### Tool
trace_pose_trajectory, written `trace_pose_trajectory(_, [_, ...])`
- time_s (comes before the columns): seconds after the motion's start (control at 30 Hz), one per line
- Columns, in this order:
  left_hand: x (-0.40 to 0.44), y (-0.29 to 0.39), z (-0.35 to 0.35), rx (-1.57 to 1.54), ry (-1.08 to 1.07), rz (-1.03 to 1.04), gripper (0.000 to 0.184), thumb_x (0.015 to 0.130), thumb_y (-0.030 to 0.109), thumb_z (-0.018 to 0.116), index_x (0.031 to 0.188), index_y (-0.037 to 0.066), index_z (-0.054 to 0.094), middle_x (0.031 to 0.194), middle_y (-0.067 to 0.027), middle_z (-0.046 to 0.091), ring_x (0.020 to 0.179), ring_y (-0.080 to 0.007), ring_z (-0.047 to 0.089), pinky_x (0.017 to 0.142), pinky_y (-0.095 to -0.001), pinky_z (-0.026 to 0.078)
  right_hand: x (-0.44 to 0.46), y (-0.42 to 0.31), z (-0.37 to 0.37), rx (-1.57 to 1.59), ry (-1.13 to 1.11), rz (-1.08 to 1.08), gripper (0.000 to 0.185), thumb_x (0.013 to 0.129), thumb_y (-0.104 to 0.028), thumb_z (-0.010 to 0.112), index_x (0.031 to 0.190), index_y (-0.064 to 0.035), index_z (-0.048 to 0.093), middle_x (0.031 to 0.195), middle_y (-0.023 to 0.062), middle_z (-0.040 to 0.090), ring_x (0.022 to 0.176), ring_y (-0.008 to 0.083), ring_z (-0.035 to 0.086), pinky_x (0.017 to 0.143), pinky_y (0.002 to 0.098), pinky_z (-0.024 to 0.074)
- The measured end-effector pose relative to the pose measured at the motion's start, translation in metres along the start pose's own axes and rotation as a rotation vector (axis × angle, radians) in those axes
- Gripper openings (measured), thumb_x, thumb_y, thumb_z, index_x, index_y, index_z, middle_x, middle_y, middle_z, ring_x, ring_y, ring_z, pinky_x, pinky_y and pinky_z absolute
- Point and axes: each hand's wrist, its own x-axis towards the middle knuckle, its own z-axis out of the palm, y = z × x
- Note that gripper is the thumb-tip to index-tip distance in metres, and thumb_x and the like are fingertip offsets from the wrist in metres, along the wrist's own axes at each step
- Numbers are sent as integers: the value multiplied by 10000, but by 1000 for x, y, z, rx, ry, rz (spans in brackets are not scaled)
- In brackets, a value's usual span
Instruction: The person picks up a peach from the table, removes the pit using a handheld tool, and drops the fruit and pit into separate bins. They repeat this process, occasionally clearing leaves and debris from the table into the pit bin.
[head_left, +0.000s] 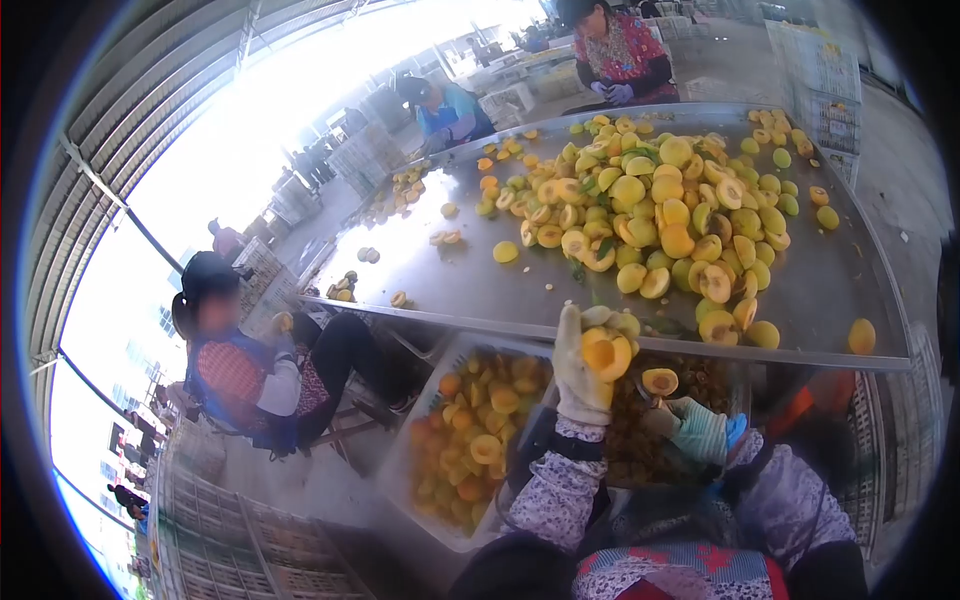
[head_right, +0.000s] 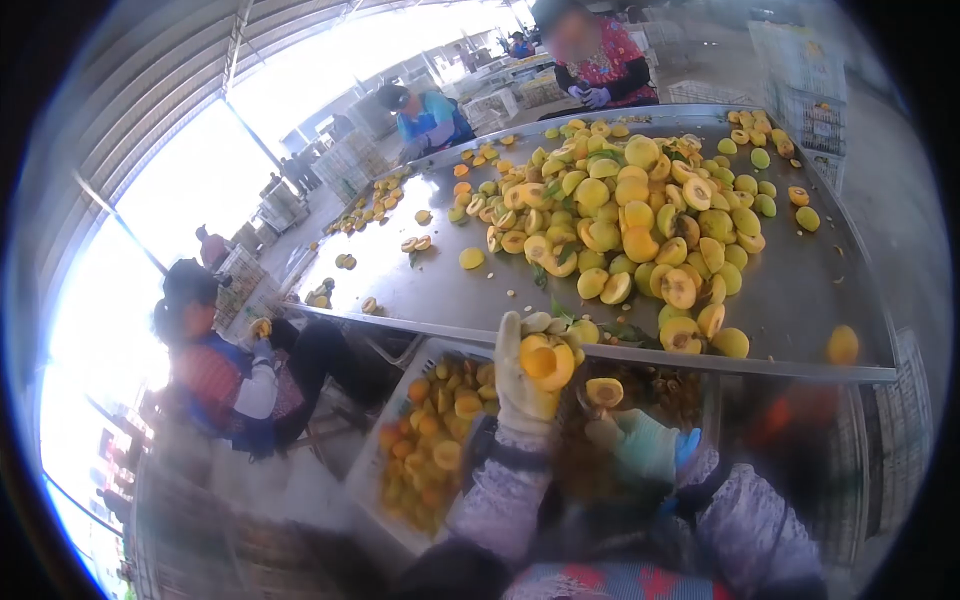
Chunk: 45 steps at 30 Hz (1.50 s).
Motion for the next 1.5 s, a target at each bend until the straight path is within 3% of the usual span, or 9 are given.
trace_pose_trajectory(0.1, [-3, 53, -50, 450, 277, 237, 417, 1017, 398, 486, 1056, -6, 581, 906, -135, 630, 786, -282, 656, 662, -362, 550, 3, 31, -8, -778, 217, 180, 426, 952, -453, 553, 979, -40, 653, 854, 176, 695, 864, 368, 679, 803, 461, 521])
trace_pose_trajectory(0.17, [-3, 88, -108, 828, 450, 155, 357, 982, 316, 581, 1041, -26, 662, 892, -54, 672, 745, -126, 630, 681, -268, 533, -6, 37, -13, -834, 318, 167, 394, 941, -427, 559, 1009, -52, 660, 935, 215, 695, 908, 399, 663, 807, 480, 518])
trace_pose_trajectory(0.3, [-2, 99, -86, 1231, 596, 283, 367, 952, 329, 631, 1078, -12, 684, 927, -44, 675, 838, -108, 611, 721, -258, 498, -8, 12, -21, -738, 331, 127, 374, 928, -413, 574, 989, -51, 641, 871, 199, 696, 861, 395, 673, 772, 479, 526])
trace_pose_trajectory(0.6, [176, -52, -25, 1534, -519, 191, 568, 913, 308, 664, 1396, 66, 487, 1223, -108, 615, 1026, -186, 594, 814, -306, 499, -5, -1, -29, -607, 403, 107, 347, 976, -405, 509, 1030, -69, 577, 795, 177, 682, 779, 402, 669, 721, 489, 524])
trace_pose_trajectory(0.67, [180, -76, -19, 2113, -560, 105, 585, 894, 259, 663, 1411, 65, 467, 1243, -153, 607, 1058, -205, 602, 839, -312, 513, -6, 1, -34, -596, 430, 84, 344, 984, -403, 498, 1035, -70, 570, 792, 176, 679, 775, 406, 667, 718, 489, 523])
trace_pose_trajectory(0.93, [169, -47, -46, 1099, -393, -235, 507, 897, 122, 642, 1376, 33, 504, 1089, -77, 660, 812, -83, 600, 708, -258, 495, 9, -8, -43, -389, 686, -224, 299, 978, -359, 543, 1001, -63, 577, 834, 202, 666, 820, 410, 651, 727, 489, 510])
trace_pose_trajectory(1.2, [153, -78, 1, 2216, -787, -21, 701, 819, 380, 661, 1441, 124, 463, 1314, -195, 581, 1164, -381, 584, 1005, -398, 466, 21, -1, -37, -402, 744, -229, 276, 958, -331, 568, 997, -58, 563, 803, 206, 659, 781, 417, 648, 699, 497, 503])
trace_pose_trajectory(1.47, [145, -58, 1, 1846, -621, -104, 582, 815, 262, 702, 1348, 116, 519, 1241, -162, 622, 1121, -380, 600, 945, -449, 496, 18, -3, -50, -217, 891, -325, 232, 942, -277, 609, 954, -53, 552, 752, 222, 642, 735, 432, 640, 655, 500, 494])
trace_pose_trajectory(1.5, [131, -50, 8, 1407, -403, -193, 587, 828, 235, 685, 1368, 91, 506, 1240, -156, 619, 1103, -345, 609, 940, -432, 505, 16, -4, -50, -212, 897, -326, 232, 942, -277, 609, 954, -53, 552, 752, 222, 642, 735, 432, 640, 655, 500, 494])
